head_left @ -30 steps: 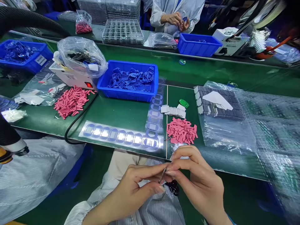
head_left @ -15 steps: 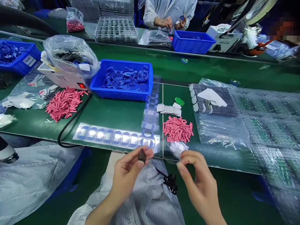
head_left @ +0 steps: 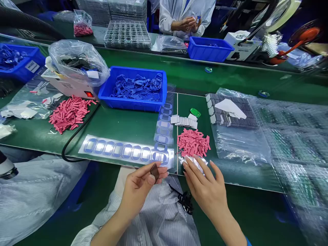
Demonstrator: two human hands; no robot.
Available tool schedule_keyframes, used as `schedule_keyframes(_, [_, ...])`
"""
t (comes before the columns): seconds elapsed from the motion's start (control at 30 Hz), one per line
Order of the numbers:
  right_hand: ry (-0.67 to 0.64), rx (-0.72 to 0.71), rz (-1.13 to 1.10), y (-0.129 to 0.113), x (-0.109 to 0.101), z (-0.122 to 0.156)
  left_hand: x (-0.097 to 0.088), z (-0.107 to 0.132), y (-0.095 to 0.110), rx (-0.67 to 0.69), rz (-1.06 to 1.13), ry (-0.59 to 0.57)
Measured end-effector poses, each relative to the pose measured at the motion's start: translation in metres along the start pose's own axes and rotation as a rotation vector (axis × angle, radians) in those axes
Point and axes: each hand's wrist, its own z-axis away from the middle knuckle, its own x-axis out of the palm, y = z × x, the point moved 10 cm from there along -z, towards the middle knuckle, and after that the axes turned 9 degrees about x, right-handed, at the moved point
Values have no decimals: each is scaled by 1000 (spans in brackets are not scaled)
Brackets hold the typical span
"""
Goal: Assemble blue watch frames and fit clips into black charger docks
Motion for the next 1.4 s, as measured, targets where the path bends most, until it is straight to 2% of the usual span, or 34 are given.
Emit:
schedule_keyframes(0.07, [-10,42,-104,-3,-5,-4,2,1,1,14,3,-14])
schedule_keyframes(0.17, [-37,69,-395,-14,-14,-13,7,5,0,0,-33,-51])
schedule_keyframes(0.27, [-37,-35,-554,-35,-26,-24,11,8,0,-19,-152,-93])
schedule_keyframes(0.37, [36,-97,-610,-44,-38,-31,13,8,3,-14,-210,-107])
schedule_keyframes(0.47, [13,0,-830,-38,-36,-35,28,12,-3,-92,-66,-222])
schedule_keyframes(0.57, [-138,196,-1243,-34,-21,-32,50,25,-19,-284,156,-347])
schedule_keyframes(0.63, [-222,281,-1454,-38,-13,-29,59,31,-25,-380,287,-347])
schedule_keyframes(0.7, [-271,315,-1534,-41,-10,-27,63,34,-27,-411,369,-329])
schedule_keyframes(0.73, [-274,324,-1531,-39,-10,-26,63,34,-27,-407,373,-328])
schedule_keyframes(0.8, [-197,324,-1454,-28,-18,-27,58,32,-27,-374,298,-313])
schedule_keyframes(0.9, [13,263,-1167,-7,-42,-29,43,24,-19,-247,109,-261])
schedule_keyframes(0.93, [47,235,-1068,-4,-49,-30,39,22,-15,-206,56,-250])
schedule_keyframes(1.03, [15,175,-920,-4,-53,-35,35,20,-6,-115,-88,-262])
schedule_keyframes(1.17, [-61,192,-930,-4,-47,-40,40,19,5,-50,-216,-296])
schedule_keyframes(1.4, [-56,202,-946,-3,-46,-39,44,19,10,-26,-295,-338])
